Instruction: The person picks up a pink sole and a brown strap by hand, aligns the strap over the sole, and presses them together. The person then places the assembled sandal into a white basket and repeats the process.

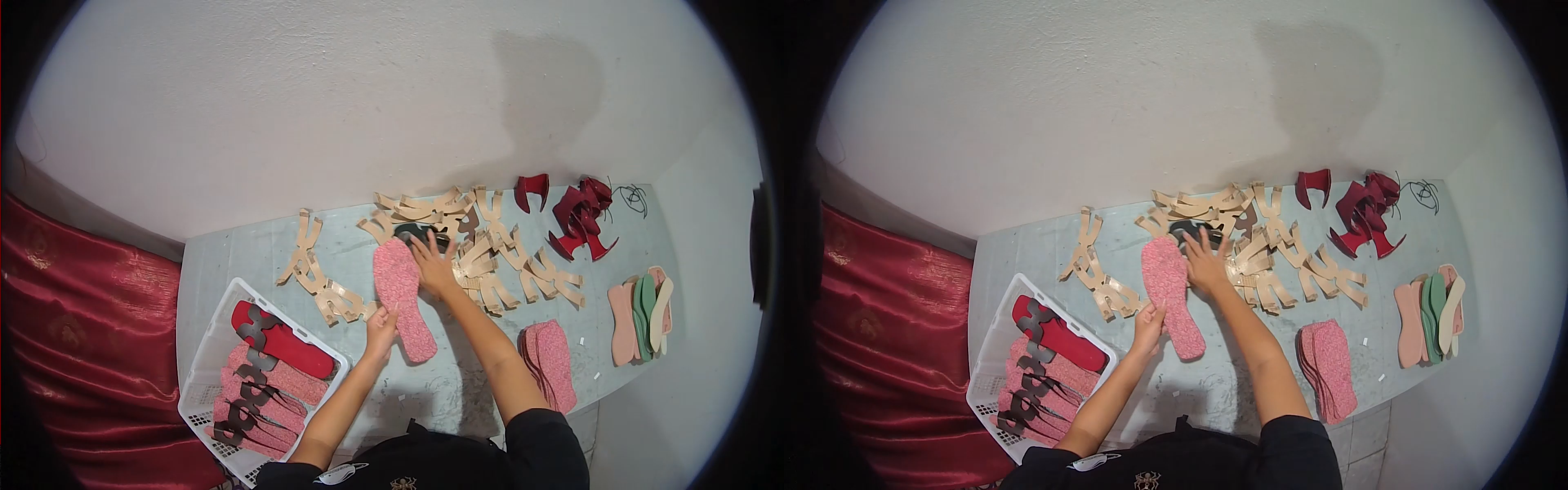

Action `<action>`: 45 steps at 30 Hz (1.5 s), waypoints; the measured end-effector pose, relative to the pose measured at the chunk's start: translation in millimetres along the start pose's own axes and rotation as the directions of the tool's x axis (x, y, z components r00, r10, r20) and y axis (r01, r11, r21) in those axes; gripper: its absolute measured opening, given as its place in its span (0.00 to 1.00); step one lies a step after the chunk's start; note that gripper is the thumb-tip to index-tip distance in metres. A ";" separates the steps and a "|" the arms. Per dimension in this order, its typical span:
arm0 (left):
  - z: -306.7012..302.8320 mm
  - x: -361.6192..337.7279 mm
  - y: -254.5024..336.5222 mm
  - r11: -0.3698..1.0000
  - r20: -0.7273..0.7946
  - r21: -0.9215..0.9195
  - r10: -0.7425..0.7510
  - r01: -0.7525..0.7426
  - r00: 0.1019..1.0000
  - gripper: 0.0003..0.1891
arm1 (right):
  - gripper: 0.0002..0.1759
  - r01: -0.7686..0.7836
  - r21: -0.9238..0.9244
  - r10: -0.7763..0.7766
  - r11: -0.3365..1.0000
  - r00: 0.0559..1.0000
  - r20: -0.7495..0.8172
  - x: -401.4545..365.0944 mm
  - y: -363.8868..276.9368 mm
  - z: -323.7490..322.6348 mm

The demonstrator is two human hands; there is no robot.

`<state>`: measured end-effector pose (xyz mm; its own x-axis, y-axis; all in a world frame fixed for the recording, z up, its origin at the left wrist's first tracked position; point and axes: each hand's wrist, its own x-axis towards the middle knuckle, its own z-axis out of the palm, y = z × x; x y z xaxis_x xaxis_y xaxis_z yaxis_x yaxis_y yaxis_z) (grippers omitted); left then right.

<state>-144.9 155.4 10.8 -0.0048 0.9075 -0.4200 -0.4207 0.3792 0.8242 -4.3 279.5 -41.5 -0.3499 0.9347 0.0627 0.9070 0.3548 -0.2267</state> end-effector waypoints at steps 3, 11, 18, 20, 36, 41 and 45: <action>-8.8 0.7 1.3 0.999 -0.008 -0.037 0.024 -0.024 1.000 0.10 | 0.25 0.165 0.069 -0.150 0.984 0.971 -0.187 8.2 -9.0 5.1; -16.4 8.8 -12.5 0.999 -0.009 -0.038 -0.036 0.036 0.999 0.11 | 0.16 -0.193 0.239 0.277 0.952 0.877 -0.393 -1.0 35.2 -18.5; 0.6 16.9 -16.8 0.997 0.046 0.008 -0.071 0.071 0.996 0.10 | 0.16 -0.353 0.141 0.366 0.925 0.927 -0.080 -3.6 108.8 -6.8; 2.3 19.0 -16.1 0.998 0.055 0.004 -0.070 0.070 0.996 0.11 | 0.14 -0.388 0.041 0.388 0.921 0.922 0.004 2.7 110.5 -26.5; -7.9 19.5 -12.5 0.995 0.040 0.029 -0.094 0.093 0.995 0.10 | 0.41 -0.768 -0.094 0.774 0.633 0.629 0.074 13.6 112.7 -5.9; -12.3 13.2 -17.4 0.994 0.036 0.022 -0.104 0.103 0.994 0.11 | 0.34 -0.730 -0.056 0.732 0.681 0.679 0.059 3.6 104.6 -11.6; -8.2 6.1 -24.3 0.996 0.029 0.009 -0.089 0.089 0.996 0.11 | 0.19 -0.482 -0.277 0.473 0.831 0.875 -0.101 2.1 112.7 -9.0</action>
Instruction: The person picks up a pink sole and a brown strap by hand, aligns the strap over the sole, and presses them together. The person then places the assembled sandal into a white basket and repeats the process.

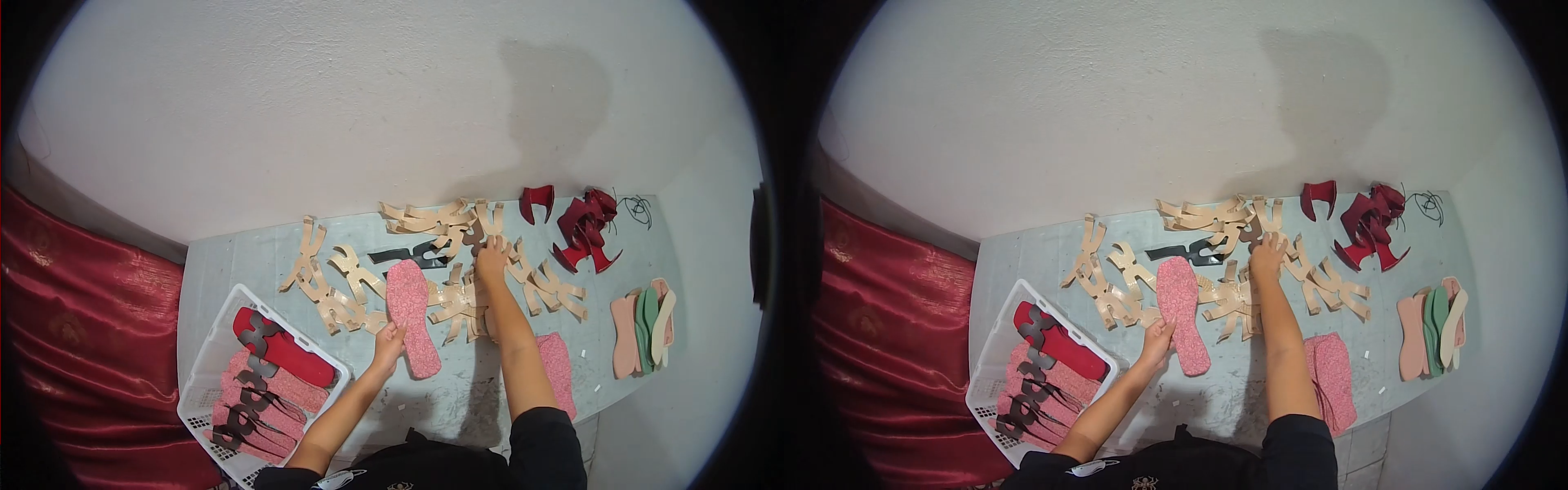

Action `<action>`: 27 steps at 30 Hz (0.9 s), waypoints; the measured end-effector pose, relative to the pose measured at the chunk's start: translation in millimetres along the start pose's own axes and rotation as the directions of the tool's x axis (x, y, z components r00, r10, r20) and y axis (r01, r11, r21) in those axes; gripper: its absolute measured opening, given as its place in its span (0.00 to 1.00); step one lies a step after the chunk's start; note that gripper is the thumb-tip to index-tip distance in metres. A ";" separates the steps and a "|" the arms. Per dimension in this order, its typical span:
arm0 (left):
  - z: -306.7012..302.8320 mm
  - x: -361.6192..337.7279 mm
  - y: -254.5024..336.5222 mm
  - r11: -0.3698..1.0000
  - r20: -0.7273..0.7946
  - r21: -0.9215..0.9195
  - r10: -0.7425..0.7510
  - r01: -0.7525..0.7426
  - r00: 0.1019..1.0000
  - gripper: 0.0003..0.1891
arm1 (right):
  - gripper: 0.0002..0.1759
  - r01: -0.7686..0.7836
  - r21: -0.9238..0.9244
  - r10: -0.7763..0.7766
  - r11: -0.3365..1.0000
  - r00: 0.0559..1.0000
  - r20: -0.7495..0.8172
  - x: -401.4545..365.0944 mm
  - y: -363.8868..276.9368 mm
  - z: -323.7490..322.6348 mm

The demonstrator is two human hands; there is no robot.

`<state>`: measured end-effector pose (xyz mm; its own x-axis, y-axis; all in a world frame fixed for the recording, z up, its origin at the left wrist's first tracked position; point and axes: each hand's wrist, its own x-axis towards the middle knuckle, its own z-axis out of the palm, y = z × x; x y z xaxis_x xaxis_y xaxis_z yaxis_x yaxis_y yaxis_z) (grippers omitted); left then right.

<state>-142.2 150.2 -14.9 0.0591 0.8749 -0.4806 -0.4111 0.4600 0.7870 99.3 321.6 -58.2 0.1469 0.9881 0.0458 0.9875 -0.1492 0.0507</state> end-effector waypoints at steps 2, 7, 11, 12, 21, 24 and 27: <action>3.0 -5.0 1.0 1.000 0.010 -0.011 0.002 -0.002 1.000 0.11 | 0.16 0.172 -0.137 -0.189 0.975 0.975 -0.121 1.4 6.9 -3.3; 4.7 -11.8 5.3 0.999 0.049 -0.007 0.037 -0.037 0.998 0.12 | 0.10 -0.062 0.341 0.062 0.938 0.998 0.011 4.5 29.6 -53.4; 5.2 -18.5 7.7 0.996 0.091 0.025 0.089 -0.091 0.992 0.13 | 0.11 0.044 0.648 0.037 0.760 0.993 -0.110 20.4 62.3 -46.7; 5.7 -20.0 9.1 0.993 0.104 0.037 0.105 -0.110 0.989 0.14 | 0.11 0.047 0.645 0.033 0.763 0.993 -0.112 23.3 69.1 -51.3; -0.6 -56.5 19.3 0.998 0.206 0.047 0.039 -0.050 0.978 0.16 | 0.14 0.168 0.922 -0.281 0.349 0.957 -0.068 -20.4 84.6 -140.2; -2.3 -83.0 29.5 0.998 0.314 0.043 0.033 -0.048 0.949 0.17 | 0.14 0.095 0.973 -0.404 0.211 0.915 -0.002 -57.1 82.5 -174.9; -8.7 -103.2 30.7 1.000 0.362 0.020 -0.005 -0.002 0.932 0.17 | 0.13 0.033 0.998 -0.509 0.046 0.861 -0.005 -95.3 75.0 -185.9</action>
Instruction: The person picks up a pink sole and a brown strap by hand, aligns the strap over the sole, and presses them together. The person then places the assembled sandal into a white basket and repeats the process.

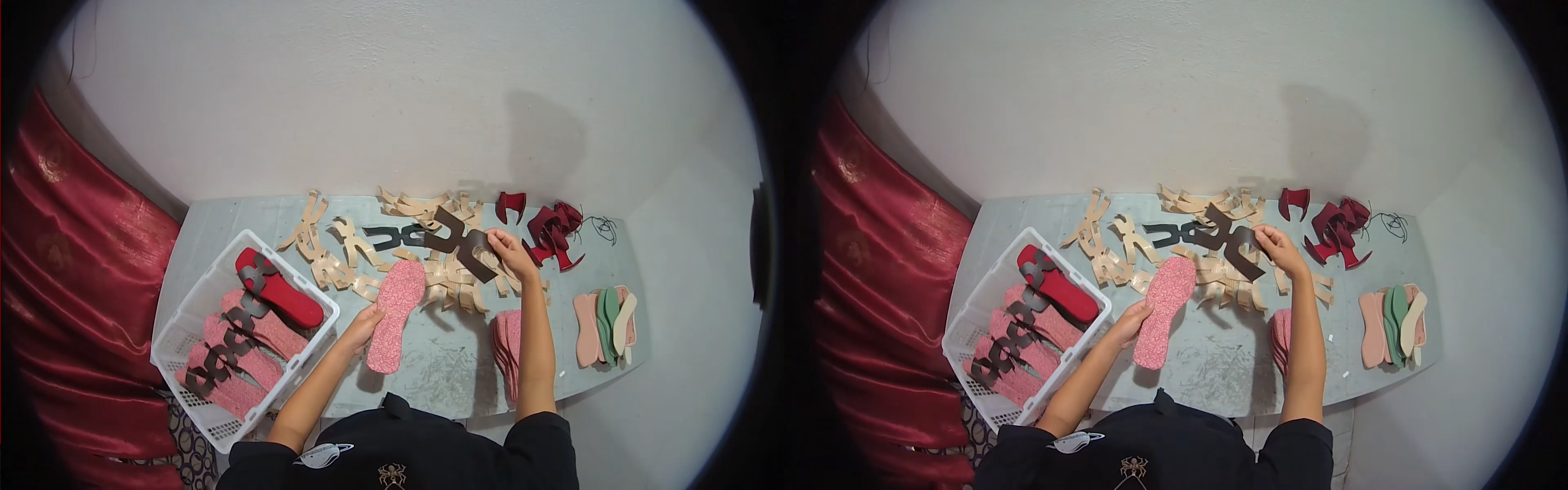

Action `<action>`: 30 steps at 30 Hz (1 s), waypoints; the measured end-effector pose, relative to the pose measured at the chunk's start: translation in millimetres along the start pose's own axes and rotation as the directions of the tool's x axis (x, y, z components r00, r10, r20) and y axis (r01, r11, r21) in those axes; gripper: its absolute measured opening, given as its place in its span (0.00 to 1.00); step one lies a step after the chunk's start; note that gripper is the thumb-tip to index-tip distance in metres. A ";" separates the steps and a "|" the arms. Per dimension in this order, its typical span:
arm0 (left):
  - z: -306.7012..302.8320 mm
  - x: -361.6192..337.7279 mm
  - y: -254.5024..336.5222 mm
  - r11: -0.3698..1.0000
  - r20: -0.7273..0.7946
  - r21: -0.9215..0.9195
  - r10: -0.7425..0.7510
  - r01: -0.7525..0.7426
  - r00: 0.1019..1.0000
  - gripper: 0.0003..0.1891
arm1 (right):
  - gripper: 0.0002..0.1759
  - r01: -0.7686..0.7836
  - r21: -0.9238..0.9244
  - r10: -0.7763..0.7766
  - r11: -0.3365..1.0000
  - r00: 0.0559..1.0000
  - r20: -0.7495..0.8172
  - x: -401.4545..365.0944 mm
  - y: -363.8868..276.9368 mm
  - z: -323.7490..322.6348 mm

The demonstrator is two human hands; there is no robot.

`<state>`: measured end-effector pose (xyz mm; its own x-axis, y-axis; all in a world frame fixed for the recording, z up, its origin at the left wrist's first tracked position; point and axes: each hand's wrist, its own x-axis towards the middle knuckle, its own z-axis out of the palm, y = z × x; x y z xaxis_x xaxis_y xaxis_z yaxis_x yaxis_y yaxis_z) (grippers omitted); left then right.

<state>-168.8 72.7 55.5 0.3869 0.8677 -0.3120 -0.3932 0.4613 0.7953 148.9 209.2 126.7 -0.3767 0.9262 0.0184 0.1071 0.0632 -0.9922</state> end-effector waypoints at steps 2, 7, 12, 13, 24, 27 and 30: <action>-0.2 -10.4 -1.9 0.999 0.002 0.028 -0.032 0.032 0.999 0.17 | 0.13 0.011 0.014 -0.012 1.000 0.999 0.045 -16.7 -11.3 19.1; 12.4 -37.5 -3.6 1.000 0.080 -0.001 0.006 -0.006 0.997 0.17 | 0.11 0.063 0.112 -0.073 0.992 0.993 0.089 -48.8 -37.0 62.8; 27.5 -60.2 1.2 0.995 0.113 -0.045 0.093 -0.089 0.989 0.22 | 0.10 0.072 0.406 -0.021 0.911 0.992 -0.128 -73.8 -37.7 116.8; 29.8 -63.6 1.7 0.995 0.107 -0.047 0.095 -0.091 0.990 0.22 | 0.11 0.053 0.395 -0.010 0.917 0.994 -0.110 -79.9 -36.3 125.8; 41.7 -94.3 3.2 0.979 0.142 -0.162 0.151 -0.127 0.978 0.28 | 0.14 -0.001 -0.181 -0.020 0.984 0.993 -0.118 -139.5 -57.2 177.9; 44.4 -101.4 2.6 0.981 0.127 -0.152 0.136 -0.117 0.983 0.25 | 0.10 0.076 -0.437 -0.146 0.896 0.981 -0.129 -142.3 -73.9 167.7; 42.5 -106.2 2.5 0.985 0.160 -0.116 0.147 -0.129 0.976 0.25 | 0.07 0.154 -0.596 -0.278 0.788 0.953 -0.121 -142.6 -75.7 155.6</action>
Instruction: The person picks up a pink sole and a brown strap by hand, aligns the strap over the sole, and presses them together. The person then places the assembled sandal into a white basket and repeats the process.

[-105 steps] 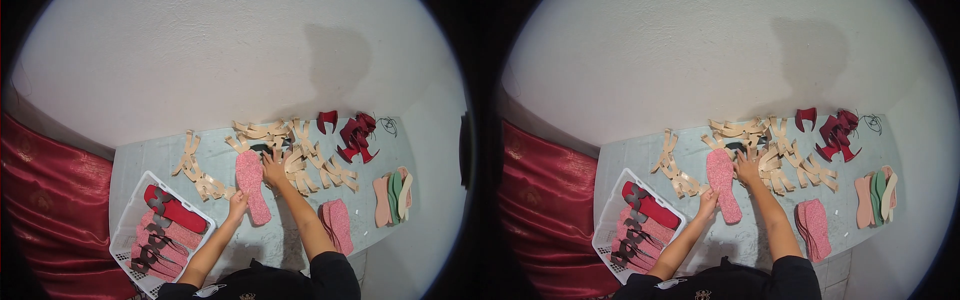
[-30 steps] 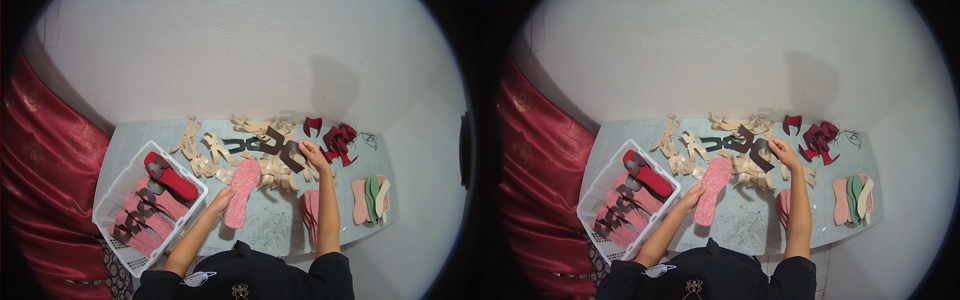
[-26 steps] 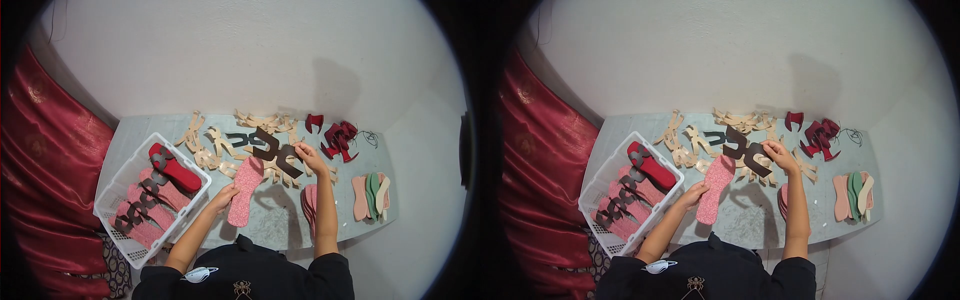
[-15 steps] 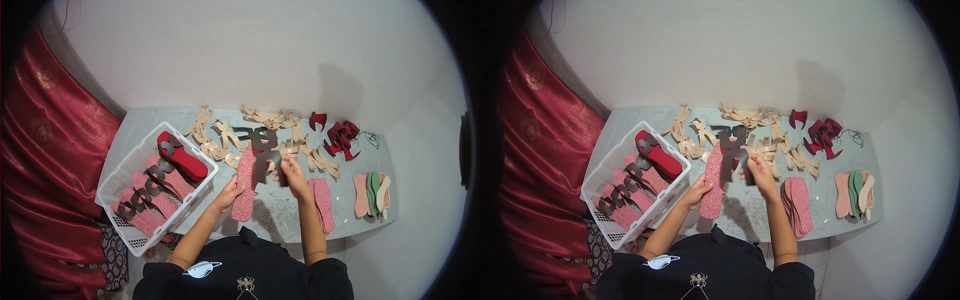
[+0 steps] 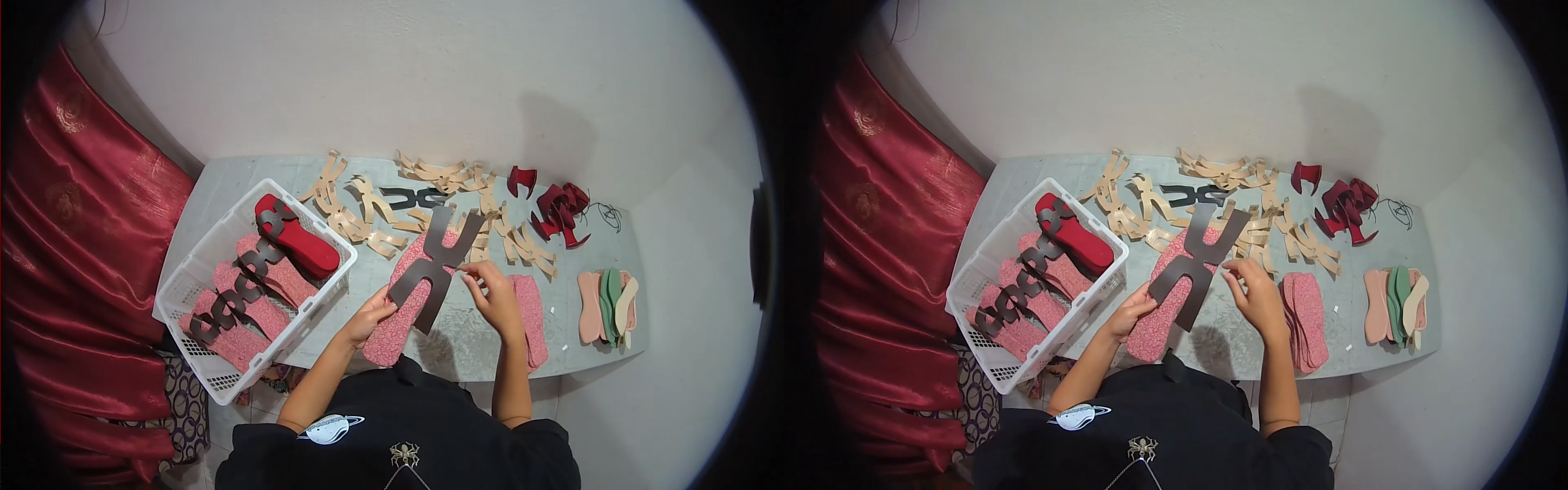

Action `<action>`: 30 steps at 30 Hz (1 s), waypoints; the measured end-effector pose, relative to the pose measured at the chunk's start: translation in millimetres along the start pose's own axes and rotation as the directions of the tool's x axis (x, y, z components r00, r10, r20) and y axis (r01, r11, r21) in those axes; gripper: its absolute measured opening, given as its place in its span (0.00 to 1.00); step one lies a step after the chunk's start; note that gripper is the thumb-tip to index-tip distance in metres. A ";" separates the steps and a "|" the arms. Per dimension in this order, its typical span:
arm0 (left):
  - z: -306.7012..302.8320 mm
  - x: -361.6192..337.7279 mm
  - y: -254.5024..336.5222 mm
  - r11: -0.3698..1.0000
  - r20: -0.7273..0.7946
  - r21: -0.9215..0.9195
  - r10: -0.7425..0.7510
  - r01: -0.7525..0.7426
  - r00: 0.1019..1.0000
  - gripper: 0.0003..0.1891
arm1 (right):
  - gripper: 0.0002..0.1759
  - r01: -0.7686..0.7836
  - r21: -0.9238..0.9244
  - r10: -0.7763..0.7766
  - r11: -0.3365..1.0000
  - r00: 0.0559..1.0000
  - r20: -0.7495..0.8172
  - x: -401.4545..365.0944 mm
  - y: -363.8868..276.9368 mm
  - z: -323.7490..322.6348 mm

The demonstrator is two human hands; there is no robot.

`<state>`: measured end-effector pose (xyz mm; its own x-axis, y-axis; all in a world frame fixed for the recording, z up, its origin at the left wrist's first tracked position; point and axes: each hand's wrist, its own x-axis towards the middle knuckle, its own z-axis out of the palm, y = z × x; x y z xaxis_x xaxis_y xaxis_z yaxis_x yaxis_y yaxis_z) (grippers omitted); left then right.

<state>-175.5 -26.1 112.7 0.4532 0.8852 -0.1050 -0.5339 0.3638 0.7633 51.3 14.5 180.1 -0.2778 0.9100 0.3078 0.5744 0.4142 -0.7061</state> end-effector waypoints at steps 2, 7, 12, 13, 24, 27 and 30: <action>-2.4 -2.0 0.0 1.000 0.012 0.009 -0.004 0.004 1.000 0.26 | 0.07 0.033 -0.020 -0.034 0.999 0.999 -0.018 2.5 0.7 -7.6; -15.9 -8.8 13.3 0.986 0.059 0.153 -0.074 0.064 0.996 0.27 | 0.14 0.207 -0.273 -0.217 0.939 0.976 -0.006 18.6 -2.1 -30.6; -38.8 -16.6 34.2 0.930 0.154 0.279 -0.291 0.241 0.944 0.27 | 0.22 0.382 -0.323 -0.311 0.866 0.916 0.252 32.9 -7.3 -29.9; -39.9 -20.2 39.1 0.898 0.137 0.337 -0.343 0.282 0.929 0.27 | 0.22 0.383 -0.322 -0.311 0.866 0.916 0.254 33.7 -7.0 -27.2; -58.5 -29.9 27.4 0.877 0.140 0.341 -0.403 0.338 0.904 0.27 | 0.13 0.405 -0.167 -0.270 0.899 0.812 0.518 44.0 -8.5 -17.6; -53.5 -29.6 24.2 0.884 0.076 0.392 -0.306 0.254 0.949 0.27 | 0.11 0.357 -0.099 -0.270 0.929 0.835 0.479 42.9 -3.4 -28.4; -41.0 -28.2 28.3 0.951 0.161 0.199 -0.272 0.238 0.949 0.25 | 0.09 0.215 -0.032 -0.178 0.976 0.874 0.452 37.9 -13.1 -48.3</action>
<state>-232.7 -28.9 111.1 0.6901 0.6943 -0.2040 -0.2573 0.4989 0.8275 70.5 44.6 231.8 -0.6932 0.7129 0.1059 0.5254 0.6004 -0.6028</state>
